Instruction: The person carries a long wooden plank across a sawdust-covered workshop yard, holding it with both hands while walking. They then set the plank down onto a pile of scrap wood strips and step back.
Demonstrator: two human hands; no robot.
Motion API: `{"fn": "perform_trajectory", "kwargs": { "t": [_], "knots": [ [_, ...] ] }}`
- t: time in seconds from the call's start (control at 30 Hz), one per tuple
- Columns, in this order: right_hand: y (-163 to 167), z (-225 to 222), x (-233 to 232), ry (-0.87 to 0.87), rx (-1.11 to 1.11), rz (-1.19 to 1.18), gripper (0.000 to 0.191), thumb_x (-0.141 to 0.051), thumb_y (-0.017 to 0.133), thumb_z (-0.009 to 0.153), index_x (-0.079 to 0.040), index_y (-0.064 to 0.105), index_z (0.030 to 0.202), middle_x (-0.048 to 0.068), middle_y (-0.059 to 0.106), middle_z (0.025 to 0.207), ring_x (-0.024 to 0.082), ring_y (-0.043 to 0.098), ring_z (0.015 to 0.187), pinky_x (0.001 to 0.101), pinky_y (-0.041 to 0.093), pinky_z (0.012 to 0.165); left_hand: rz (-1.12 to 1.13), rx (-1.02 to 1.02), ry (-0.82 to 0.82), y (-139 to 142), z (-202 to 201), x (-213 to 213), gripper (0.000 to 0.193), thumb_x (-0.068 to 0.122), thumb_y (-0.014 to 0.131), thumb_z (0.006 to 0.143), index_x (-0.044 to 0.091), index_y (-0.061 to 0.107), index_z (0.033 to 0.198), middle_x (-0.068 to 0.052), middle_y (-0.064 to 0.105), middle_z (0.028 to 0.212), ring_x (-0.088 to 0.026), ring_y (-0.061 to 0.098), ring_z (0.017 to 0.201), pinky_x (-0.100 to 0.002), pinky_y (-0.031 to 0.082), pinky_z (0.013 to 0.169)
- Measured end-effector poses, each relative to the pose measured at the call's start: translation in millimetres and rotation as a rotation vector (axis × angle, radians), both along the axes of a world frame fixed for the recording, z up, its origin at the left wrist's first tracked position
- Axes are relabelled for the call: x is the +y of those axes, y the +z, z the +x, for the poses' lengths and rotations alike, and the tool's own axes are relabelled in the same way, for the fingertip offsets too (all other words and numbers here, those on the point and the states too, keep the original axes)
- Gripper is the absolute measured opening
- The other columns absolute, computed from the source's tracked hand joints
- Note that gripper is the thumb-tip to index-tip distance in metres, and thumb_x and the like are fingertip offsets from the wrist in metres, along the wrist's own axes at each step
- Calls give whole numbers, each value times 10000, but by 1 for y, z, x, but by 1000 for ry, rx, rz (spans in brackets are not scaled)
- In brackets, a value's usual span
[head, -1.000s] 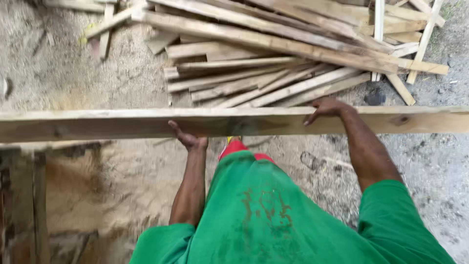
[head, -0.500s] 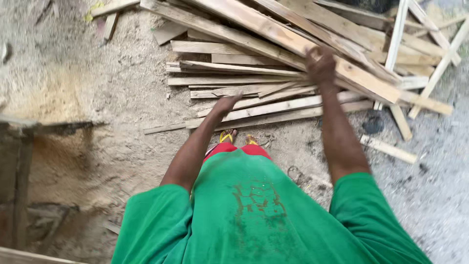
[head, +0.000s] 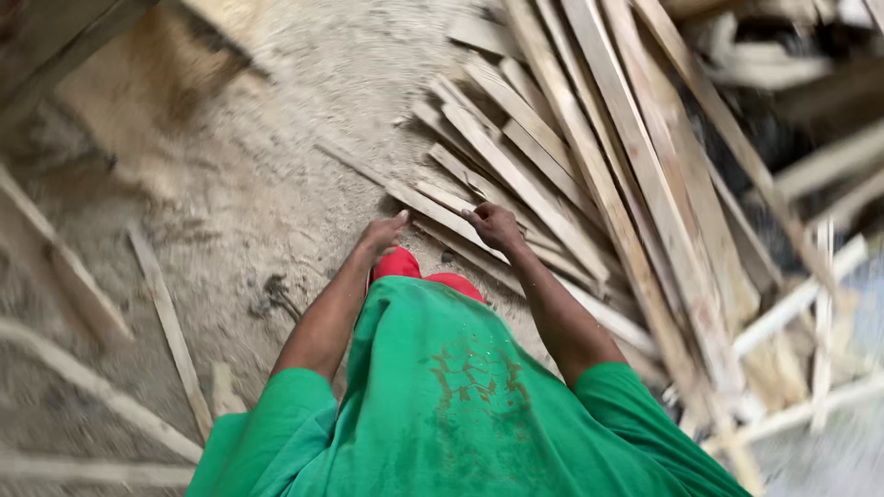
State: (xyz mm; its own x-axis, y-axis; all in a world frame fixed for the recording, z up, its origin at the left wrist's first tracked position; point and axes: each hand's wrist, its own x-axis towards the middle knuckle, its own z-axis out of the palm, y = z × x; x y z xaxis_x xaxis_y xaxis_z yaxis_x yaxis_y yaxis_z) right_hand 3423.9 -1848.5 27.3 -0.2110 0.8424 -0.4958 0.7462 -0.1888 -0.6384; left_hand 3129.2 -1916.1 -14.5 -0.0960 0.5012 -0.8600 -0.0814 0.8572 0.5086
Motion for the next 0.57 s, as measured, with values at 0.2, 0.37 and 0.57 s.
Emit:
{"fn": "perform_trajectory", "kwargs": {
  "t": [0.2, 0.37, 0.57],
  "knots": [
    [-6, -159, 56, 486, 25, -9, 560, -592, 673, 893, -70, 767, 1070, 146, 779, 1009, 294, 749, 974, 408, 574, 859, 289, -228, 227, 19, -60, 22, 405, 495, 766, 917, 119, 683, 1041, 68, 551, 790, -38, 487, 600, -223, 419, 513],
    [-19, -298, 113, 794, -39, 58, 554, -592, 694, 920, -71, 800, 1076, 166, 774, 1037, 303, 718, 976, 412, 553, 878, 430, -147, 388, 37, -182, 59, 410, 490, 717, 955, 102, 645, 846, 21, 519, 690, -87, 473, 562, -272, 381, 478],
    [14, -438, 199, 565, -15, -276, 579, -586, 744, 822, -78, 758, 1102, 129, 800, 1013, 209, 783, 883, 375, 600, 831, 246, 143, 350, 84, -320, 112, 444, 524, 754, 892, 95, 668, 817, 10, 600, 674, -100, 547, 590, -312, 465, 529]
  ]
}}
